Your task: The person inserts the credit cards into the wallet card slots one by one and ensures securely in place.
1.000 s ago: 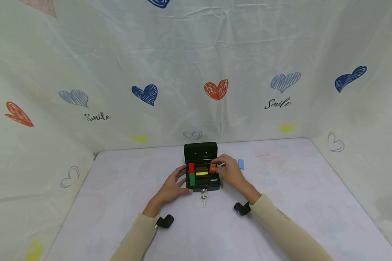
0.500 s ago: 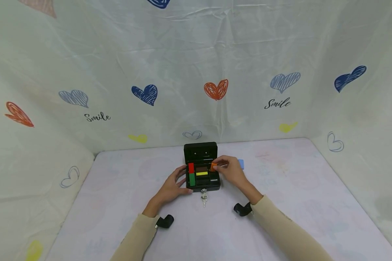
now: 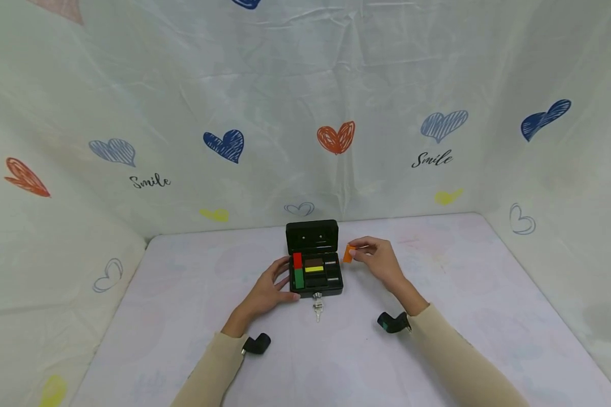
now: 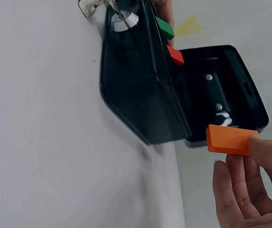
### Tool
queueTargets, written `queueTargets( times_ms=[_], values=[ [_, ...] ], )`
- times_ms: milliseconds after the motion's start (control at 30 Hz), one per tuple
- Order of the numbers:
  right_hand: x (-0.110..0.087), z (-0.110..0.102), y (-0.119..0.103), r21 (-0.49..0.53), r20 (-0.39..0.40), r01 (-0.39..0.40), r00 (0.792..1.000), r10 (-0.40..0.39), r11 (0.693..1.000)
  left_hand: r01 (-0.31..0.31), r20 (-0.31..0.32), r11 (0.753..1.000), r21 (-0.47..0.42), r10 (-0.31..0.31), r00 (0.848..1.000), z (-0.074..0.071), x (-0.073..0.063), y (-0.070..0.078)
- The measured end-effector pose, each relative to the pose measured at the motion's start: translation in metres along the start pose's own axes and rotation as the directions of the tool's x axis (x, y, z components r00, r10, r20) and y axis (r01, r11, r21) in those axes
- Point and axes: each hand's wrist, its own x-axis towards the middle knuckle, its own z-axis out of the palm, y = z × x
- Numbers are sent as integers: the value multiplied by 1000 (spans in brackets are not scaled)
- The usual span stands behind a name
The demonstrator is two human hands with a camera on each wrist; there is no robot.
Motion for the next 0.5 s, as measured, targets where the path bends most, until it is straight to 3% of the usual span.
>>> queueTargets(
  times_ms=[500],
  values=[
    [1,-46,20,31,-31,-75,997,76,997,9,0,1000,1,-9,1000,-1,1,-1]
  ],
)
